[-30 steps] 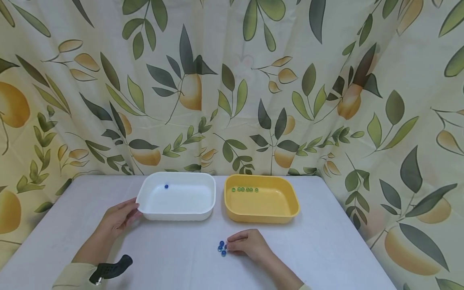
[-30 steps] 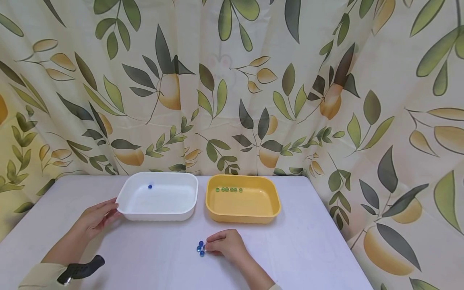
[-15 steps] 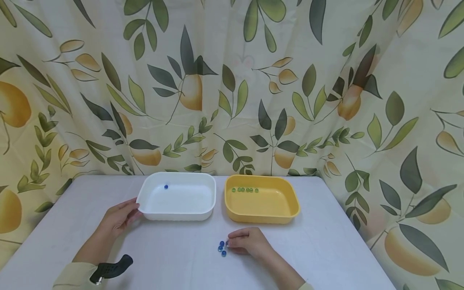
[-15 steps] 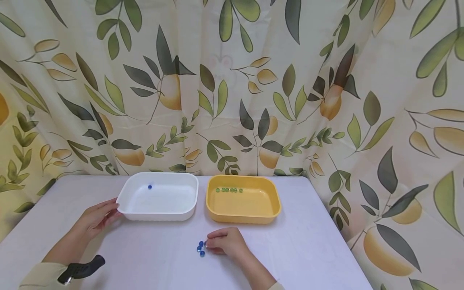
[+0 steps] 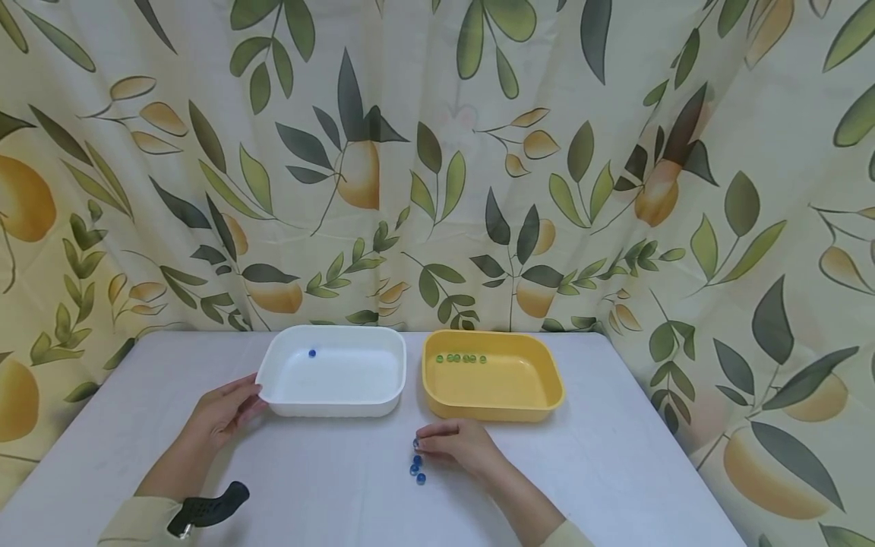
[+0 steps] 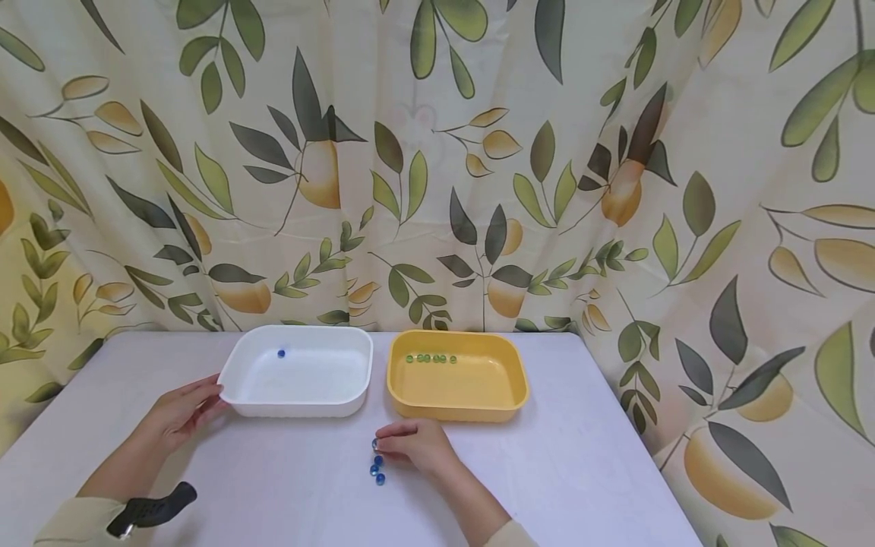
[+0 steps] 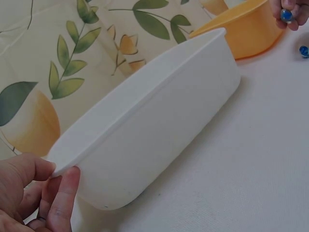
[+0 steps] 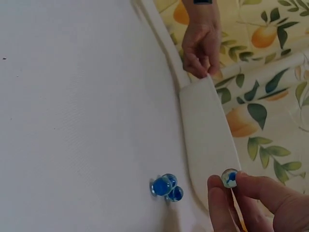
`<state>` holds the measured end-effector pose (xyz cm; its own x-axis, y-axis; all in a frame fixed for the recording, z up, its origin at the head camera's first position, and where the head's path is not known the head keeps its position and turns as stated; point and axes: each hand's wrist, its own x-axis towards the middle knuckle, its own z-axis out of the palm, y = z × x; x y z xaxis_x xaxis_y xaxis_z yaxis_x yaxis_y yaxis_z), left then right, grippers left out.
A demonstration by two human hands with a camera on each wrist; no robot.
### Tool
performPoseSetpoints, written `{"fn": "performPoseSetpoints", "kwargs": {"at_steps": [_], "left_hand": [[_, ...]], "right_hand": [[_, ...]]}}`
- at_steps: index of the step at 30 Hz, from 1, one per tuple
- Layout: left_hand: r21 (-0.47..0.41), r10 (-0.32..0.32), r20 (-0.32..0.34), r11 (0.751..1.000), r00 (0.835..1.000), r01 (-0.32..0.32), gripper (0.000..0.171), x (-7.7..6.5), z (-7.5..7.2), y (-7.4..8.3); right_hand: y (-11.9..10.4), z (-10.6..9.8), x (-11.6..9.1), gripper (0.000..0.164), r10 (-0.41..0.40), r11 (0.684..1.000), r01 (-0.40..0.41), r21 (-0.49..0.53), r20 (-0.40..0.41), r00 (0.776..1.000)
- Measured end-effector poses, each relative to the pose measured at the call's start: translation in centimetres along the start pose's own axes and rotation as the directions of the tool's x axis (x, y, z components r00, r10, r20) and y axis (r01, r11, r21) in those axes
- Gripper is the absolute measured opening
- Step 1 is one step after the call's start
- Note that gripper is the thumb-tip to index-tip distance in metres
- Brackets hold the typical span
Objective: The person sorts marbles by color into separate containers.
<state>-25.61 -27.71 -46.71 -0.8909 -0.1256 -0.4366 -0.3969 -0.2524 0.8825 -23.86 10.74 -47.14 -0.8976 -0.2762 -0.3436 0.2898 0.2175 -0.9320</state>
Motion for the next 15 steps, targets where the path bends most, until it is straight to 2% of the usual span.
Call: {"fn": "performPoseSetpoints", "kwargs": {"at_steps": [15], "left_hand": [[0.026, 0.003, -0.012, 1.0, 1.0, -0.003, 0.062, 0.0, 0.0, -0.1]], "right_hand": [[-2.8, 0.4, 0.7, 0.029, -0.03, 0.998, 0.026, 0.056, 0.058, 0.998]]}}
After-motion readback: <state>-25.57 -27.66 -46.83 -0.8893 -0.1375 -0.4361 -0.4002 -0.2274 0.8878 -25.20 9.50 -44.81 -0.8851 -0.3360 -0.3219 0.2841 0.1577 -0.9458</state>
